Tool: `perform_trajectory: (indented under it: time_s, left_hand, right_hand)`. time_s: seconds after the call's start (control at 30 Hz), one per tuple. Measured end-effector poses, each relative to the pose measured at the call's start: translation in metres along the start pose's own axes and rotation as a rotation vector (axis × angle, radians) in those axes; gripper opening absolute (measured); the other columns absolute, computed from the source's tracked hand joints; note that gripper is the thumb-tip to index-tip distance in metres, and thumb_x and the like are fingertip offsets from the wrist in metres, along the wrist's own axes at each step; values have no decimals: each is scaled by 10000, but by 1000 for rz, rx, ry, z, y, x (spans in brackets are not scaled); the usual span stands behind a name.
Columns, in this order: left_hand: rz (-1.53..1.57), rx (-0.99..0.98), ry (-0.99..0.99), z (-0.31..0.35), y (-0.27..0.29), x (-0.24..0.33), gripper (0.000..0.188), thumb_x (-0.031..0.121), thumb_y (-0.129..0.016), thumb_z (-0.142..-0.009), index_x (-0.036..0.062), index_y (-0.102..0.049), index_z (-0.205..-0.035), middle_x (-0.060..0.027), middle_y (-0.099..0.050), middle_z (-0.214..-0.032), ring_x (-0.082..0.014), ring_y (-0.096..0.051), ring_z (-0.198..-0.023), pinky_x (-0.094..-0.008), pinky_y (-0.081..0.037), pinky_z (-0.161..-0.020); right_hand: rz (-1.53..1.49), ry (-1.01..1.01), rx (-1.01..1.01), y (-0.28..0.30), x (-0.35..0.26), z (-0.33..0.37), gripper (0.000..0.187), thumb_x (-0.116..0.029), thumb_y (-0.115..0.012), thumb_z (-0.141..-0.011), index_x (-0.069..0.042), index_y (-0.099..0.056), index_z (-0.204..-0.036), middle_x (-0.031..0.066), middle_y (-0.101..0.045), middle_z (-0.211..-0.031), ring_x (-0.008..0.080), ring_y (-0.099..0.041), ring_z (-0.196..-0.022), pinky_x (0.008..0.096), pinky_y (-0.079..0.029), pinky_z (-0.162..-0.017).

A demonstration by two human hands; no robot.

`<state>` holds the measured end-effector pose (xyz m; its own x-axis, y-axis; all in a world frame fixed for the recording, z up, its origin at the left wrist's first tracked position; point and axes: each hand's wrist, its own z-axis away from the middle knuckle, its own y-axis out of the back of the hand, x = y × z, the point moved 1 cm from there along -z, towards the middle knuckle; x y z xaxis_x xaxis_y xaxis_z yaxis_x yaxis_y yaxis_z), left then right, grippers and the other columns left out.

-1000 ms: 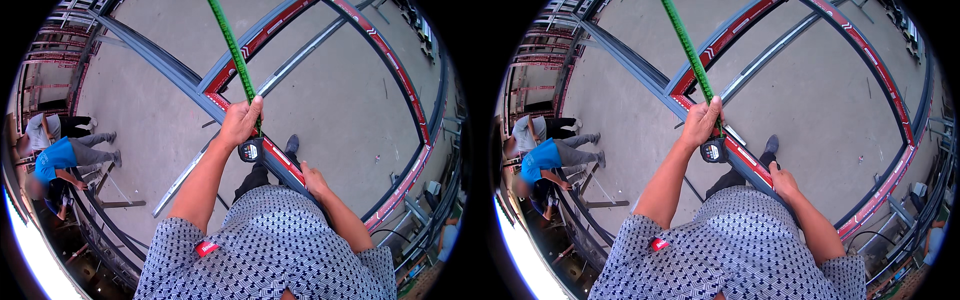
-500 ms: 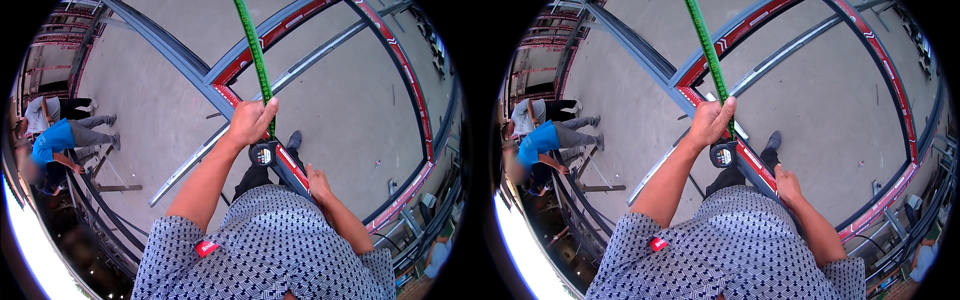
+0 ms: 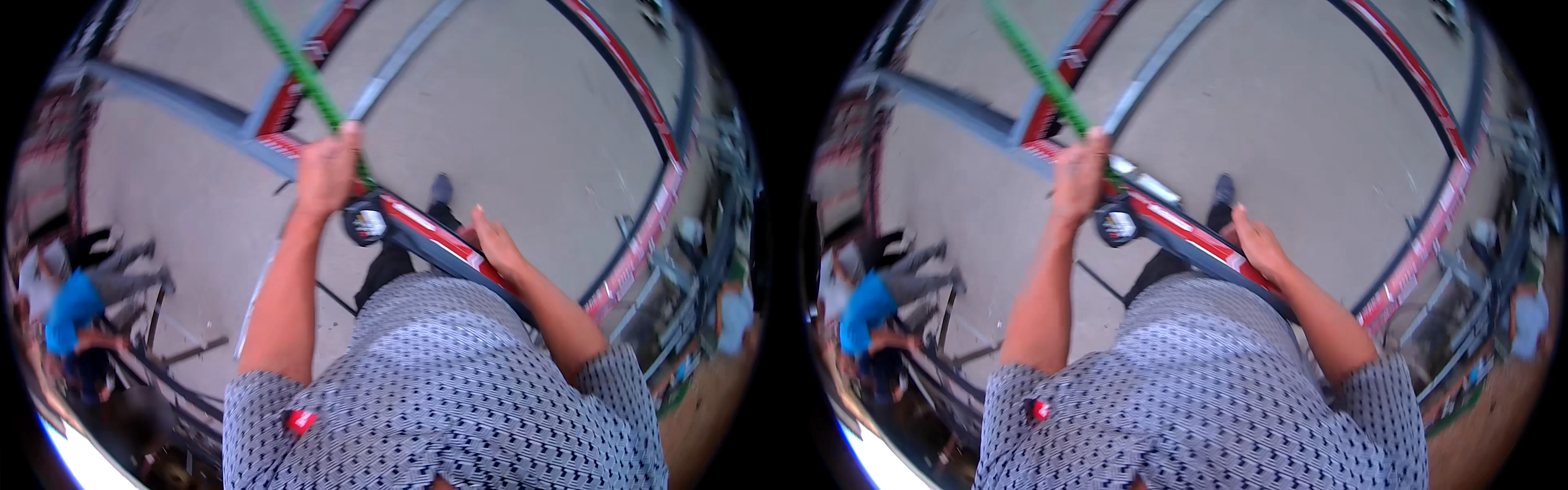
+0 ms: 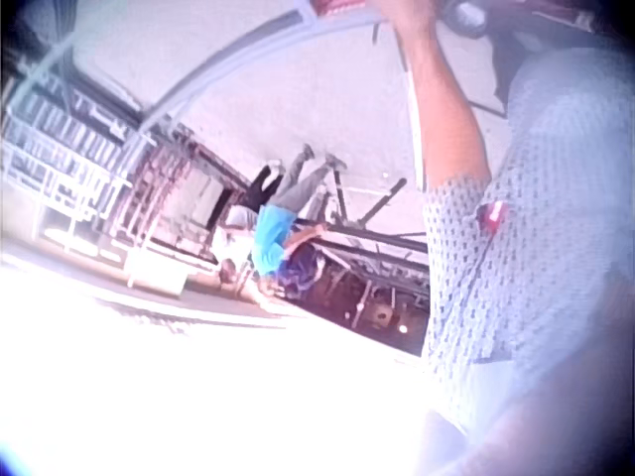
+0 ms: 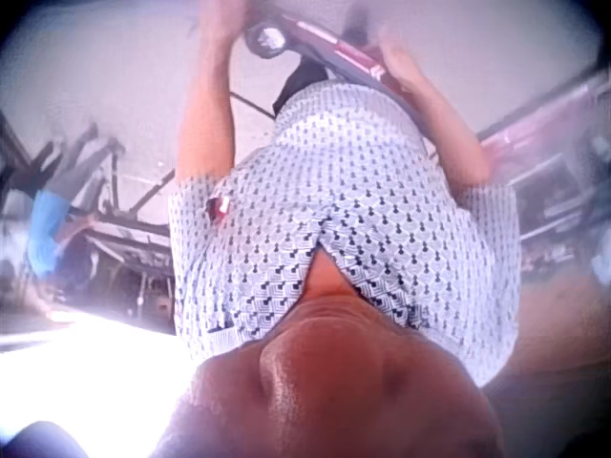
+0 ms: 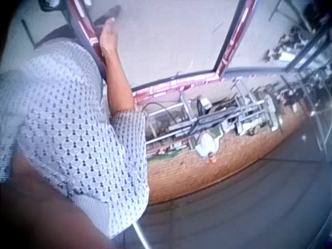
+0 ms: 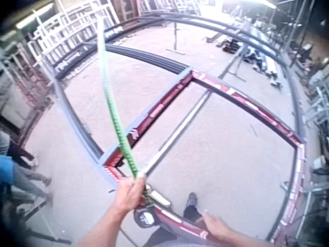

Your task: The person uses a flexible measuring tape to measure the lengths of multiple metal window frame sections laid out on the floor. They repeatedly place the tape along different frame pieces, read the measurements, and mark the frames with a pen. The work occurs in a workshop with other workers visible in the background.

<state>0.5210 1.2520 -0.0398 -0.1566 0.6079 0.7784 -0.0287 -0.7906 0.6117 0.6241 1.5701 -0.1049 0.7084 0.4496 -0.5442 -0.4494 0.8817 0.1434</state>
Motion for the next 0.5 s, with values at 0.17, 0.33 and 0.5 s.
perform_trajectory:
  time_s: [0.17, 0.33, 0.5]
  left_hand:
    - [84, 25, 109, 4, -2, -9, 677, 596, -439, -1114, 60, -626, -746, -3, -541, -640, -104, -522, -578, -294, -398, -542]
    - [218, 24, 71, 10, -2, 0, 601, 531, -492, -1122, 60, -587, -761, 11, -516, -663, -68, -480, -600, -262, -389, -551]
    - [206, -20, 40, 7, -3, -10, 616, 538, -469, -1126, 55, -588, -764, 3, -523, -653, -72, -485, -589, -256, -387, -541]
  right_hand:
    - [250, 161, 422, 173, 20, 13, 1018, -834, -184, -1014, -44, -470, -1590, 163, -429, -1662, 329, -363, -1551, 499, -209, -1292]
    - [-3, 423, 784, 261, -10, 121, 936, -857, -189, -994, -220, -390, -1650, 152, -483, -1560, 276, -411, -1467, 478, -275, -1261]
    - [216, -19, 246, 98, 190, 36, 930, -783, -158, -1042, -118, -294, -1679, 183, -195, -1733, 307, -153, -1612, 452, -117, -1315]
